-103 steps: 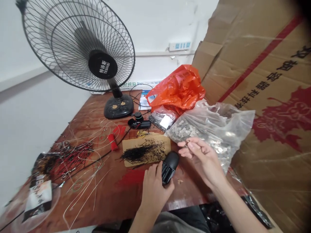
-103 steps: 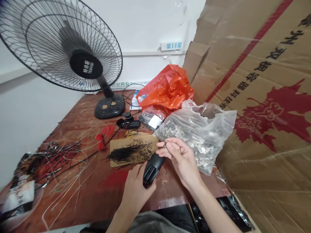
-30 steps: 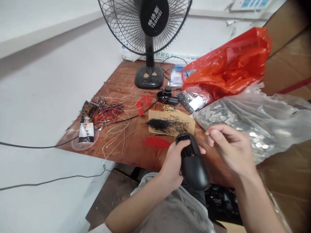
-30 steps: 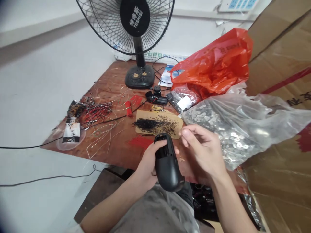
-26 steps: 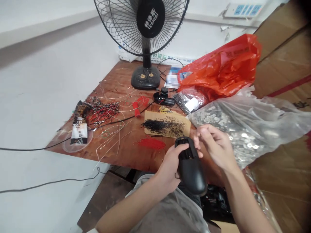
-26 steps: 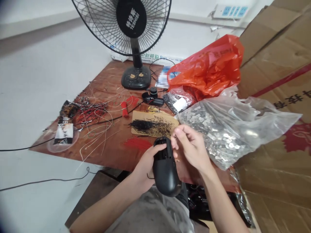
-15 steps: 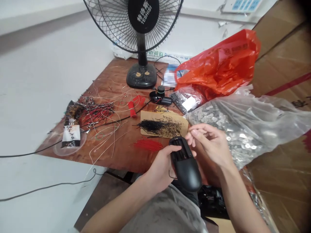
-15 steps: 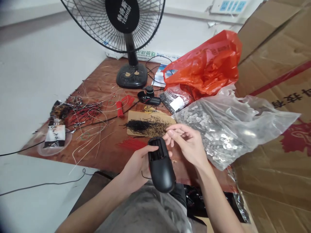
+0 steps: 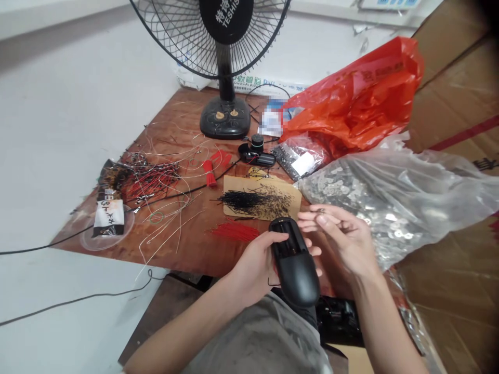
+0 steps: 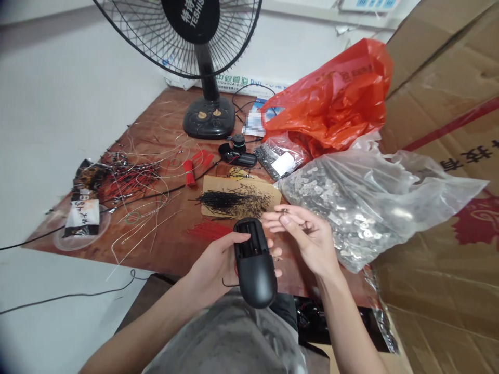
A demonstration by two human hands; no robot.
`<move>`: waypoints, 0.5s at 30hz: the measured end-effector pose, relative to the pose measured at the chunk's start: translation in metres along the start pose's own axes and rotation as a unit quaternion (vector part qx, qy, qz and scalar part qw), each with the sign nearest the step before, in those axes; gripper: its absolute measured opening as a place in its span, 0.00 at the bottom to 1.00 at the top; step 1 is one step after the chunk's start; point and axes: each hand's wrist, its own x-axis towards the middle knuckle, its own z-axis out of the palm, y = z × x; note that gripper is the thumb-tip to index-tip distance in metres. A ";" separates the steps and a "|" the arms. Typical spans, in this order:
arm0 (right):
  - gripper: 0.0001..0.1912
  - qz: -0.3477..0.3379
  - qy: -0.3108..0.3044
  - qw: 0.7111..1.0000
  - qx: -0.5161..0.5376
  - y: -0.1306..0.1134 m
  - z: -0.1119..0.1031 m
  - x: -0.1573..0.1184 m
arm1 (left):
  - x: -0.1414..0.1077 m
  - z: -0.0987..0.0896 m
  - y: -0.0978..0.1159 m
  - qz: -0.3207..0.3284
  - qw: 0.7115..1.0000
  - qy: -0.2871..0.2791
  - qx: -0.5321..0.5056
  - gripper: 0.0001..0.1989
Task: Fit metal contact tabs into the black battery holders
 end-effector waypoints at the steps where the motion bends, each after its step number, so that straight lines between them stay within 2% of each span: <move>1: 0.12 -0.006 -0.002 1.000 -0.024 0.000 0.000 0.000 | 0.000 -0.001 0.000 0.004 1.000 0.000 0.002 0.16; 5: 0.10 -0.052 -0.010 0.988 -0.145 -0.006 0.003 0.000 | -0.001 -0.004 -0.003 -0.017 1.000 0.001 0.000 0.18; 8: 0.09 -0.077 -0.043 0.983 -0.164 -0.010 0.008 -0.001 | -0.003 -0.004 -0.006 0.003 1.000 0.008 0.000 0.17; 12: 0.08 -0.036 -0.071 0.987 -0.142 -0.013 0.013 -0.005 | -0.007 -0.002 -0.008 0.025 1.000 0.012 -0.003 0.17; 15: 0.11 -0.031 -0.094 0.977 -0.189 -0.015 0.013 -0.006 | -0.010 0.000 -0.009 0.029 0.999 0.024 0.001 0.17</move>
